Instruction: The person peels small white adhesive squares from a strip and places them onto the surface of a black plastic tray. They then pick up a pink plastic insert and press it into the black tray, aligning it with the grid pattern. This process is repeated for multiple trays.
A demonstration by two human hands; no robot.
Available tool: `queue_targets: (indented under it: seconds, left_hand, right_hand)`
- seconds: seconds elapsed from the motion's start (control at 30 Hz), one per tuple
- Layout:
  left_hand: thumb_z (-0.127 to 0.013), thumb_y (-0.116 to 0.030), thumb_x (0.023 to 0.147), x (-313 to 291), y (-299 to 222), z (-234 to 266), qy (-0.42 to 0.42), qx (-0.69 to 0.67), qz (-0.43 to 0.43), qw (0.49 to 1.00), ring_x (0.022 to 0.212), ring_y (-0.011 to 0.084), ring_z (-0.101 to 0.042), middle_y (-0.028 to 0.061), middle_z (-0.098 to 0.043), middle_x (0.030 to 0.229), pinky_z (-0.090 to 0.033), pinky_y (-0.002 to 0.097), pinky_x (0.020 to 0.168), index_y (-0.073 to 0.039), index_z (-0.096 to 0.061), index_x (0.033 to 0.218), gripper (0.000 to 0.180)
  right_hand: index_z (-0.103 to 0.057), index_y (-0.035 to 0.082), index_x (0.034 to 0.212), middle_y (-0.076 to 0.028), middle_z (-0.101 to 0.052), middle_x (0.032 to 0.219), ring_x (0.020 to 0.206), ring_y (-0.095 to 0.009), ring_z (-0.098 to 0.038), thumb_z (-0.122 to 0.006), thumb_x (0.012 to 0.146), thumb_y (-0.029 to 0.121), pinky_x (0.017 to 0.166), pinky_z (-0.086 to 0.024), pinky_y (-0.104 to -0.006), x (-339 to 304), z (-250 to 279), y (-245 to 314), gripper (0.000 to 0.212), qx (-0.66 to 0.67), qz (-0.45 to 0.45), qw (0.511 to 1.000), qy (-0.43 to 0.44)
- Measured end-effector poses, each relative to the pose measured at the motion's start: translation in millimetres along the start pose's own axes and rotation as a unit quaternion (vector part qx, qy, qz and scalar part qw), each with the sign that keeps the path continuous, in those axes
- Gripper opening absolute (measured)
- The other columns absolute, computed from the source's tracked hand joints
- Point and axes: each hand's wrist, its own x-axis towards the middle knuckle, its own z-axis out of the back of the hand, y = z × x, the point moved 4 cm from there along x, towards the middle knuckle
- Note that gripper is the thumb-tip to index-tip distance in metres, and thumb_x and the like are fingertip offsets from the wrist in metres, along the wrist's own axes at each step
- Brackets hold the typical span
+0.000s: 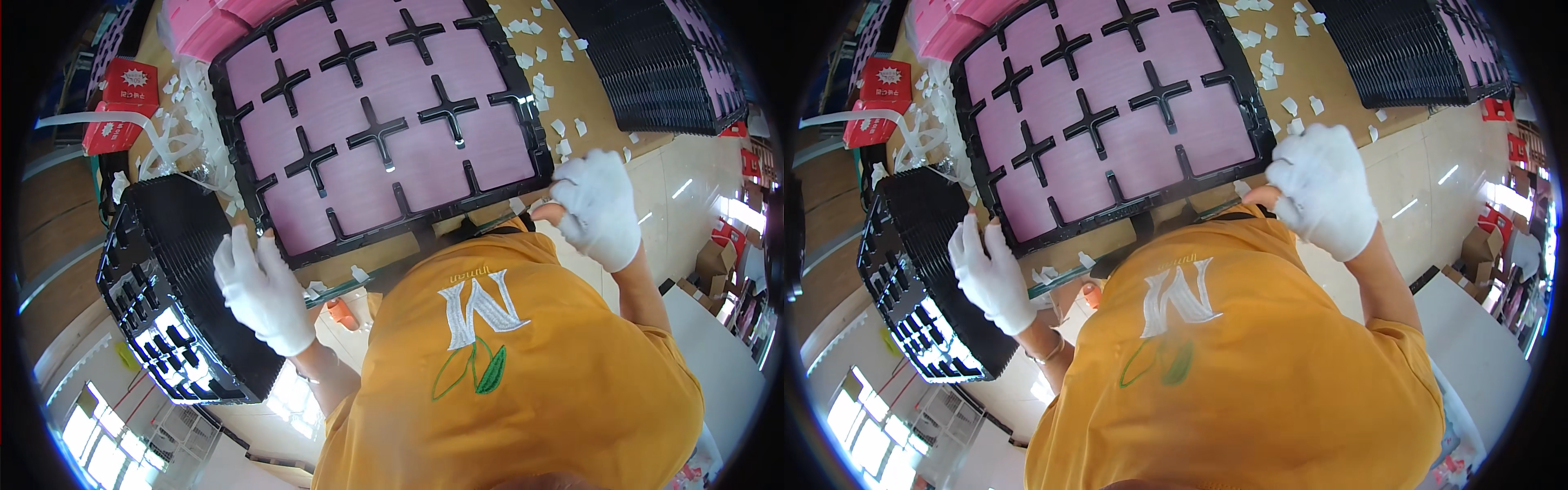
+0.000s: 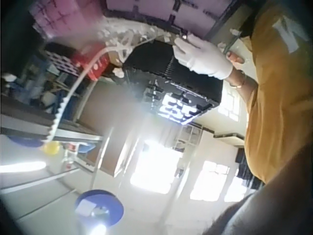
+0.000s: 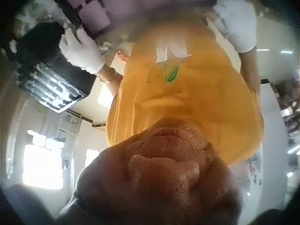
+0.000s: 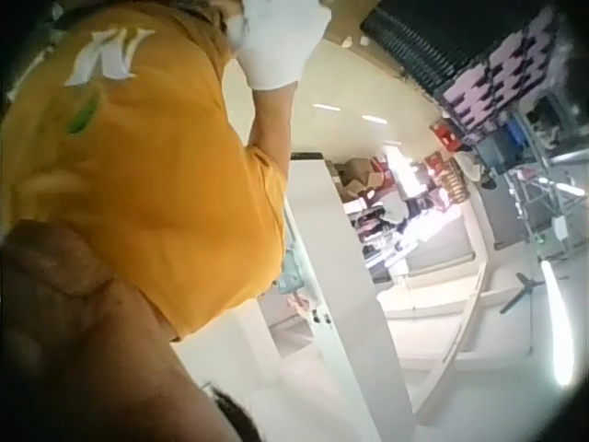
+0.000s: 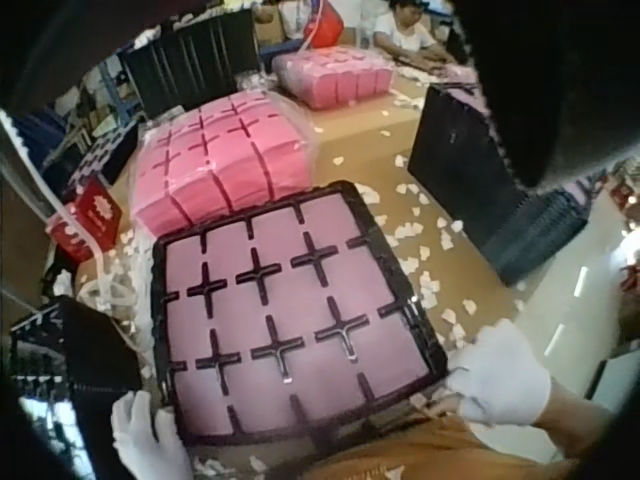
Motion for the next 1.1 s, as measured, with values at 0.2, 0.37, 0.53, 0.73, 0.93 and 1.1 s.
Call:
queue_targets:
  seconds: [0.2,0.37,0.53,0.73,0.93,1.1]
  left_hand:
    - [-0.047,-0.058,0.090,-13.8,-27.1,-12.9,0.047,0.026,-0.204,0.978,0.132,0.0450,-0.033,0.0149,-0.043,0.143,-0.027,0.0556,0.107,-0.005,-0.054,0.130,0.067]
    - [-0.032,-0.063,0.095,-31.6,-31.8,-43.7,0.143,0.069,-0.205,0.966,0.136,0.0488,-0.028,0.0161,-0.036,0.151,-0.018,0.0587,0.112,-0.011,-0.046,0.141,0.071]
    - [-0.041,-0.055,0.094,-33.8,-6.8,-41.6,0.097,0.114,-0.178,0.973,0.132,0.0471,-0.033,0.0140,-0.038,0.149,-0.022,0.0591,0.111,-0.013,-0.051,0.138,0.062]
    - [-0.057,-0.051,0.084,-29.7,-5.0,-25.4,0.099,0.116,-0.145,0.978,0.128,0.0450,-0.037,0.0160,-0.041,0.142,-0.029,0.0625,0.105,-0.011,-0.054,0.128,0.059]
    - [-0.044,-0.058,0.092,-15.2,-14.3,-25.4,0.088,0.034,-0.152,0.984,0.129,0.0454,-0.035,0.0202,-0.040,0.143,-0.027,0.0598,0.105,-0.009,-0.057,0.128,0.062]
    - [-0.058,-0.035,0.090,-19.0,-10.7,-35.9,0.094,-0.094,-0.101,0.986,0.128,0.0503,-0.038,0.0319,-0.033,0.145,-0.035,0.0497,0.104,-0.002,-0.054,0.130,0.052]
  right_hand:
    - [-0.051,0.006,0.129,-0.015,-0.055,0.125,0.124,-0.042,-0.043,-0.047,0.081,0.069,0.101,-0.033,-0.0569,23.8,-0.6,20.3,0.079,-0.004,0.056,0.988,-0.145]
    - [-0.043,0.006,0.137,-0.016,-0.049,0.137,0.131,-0.046,-0.034,-0.049,0.078,0.068,0.109,-0.020,-0.0627,36.6,-36.3,37.1,0.086,0.055,0.028,0.994,-0.088]
    - [-0.046,0.005,0.136,-0.016,-0.048,0.140,0.136,-0.044,-0.030,-0.058,0.077,0.060,0.110,-0.018,-0.0620,16.0,-38.0,16.3,0.081,-0.010,-0.067,0.993,-0.095]
    - [-0.051,0.005,0.134,-0.016,-0.049,0.138,0.138,-0.043,-0.029,-0.053,0.081,0.059,0.110,-0.016,-0.0632,21.8,-32.9,14.4,0.076,-0.039,-0.066,0.994,-0.077]
    - [-0.044,0.005,0.140,-0.016,-0.045,0.143,0.135,-0.046,-0.031,-0.031,0.087,0.070,0.108,-0.019,-0.0643,38.3,-26.6,27.8,0.085,-0.052,0.007,0.993,-0.101]
    - [-0.040,0.014,0.145,-0.012,-0.044,0.145,0.134,-0.047,-0.034,-0.026,0.088,0.072,0.110,-0.019,-0.0622,38.4,-50.3,17.3,0.082,-0.004,0.027,0.995,-0.099]
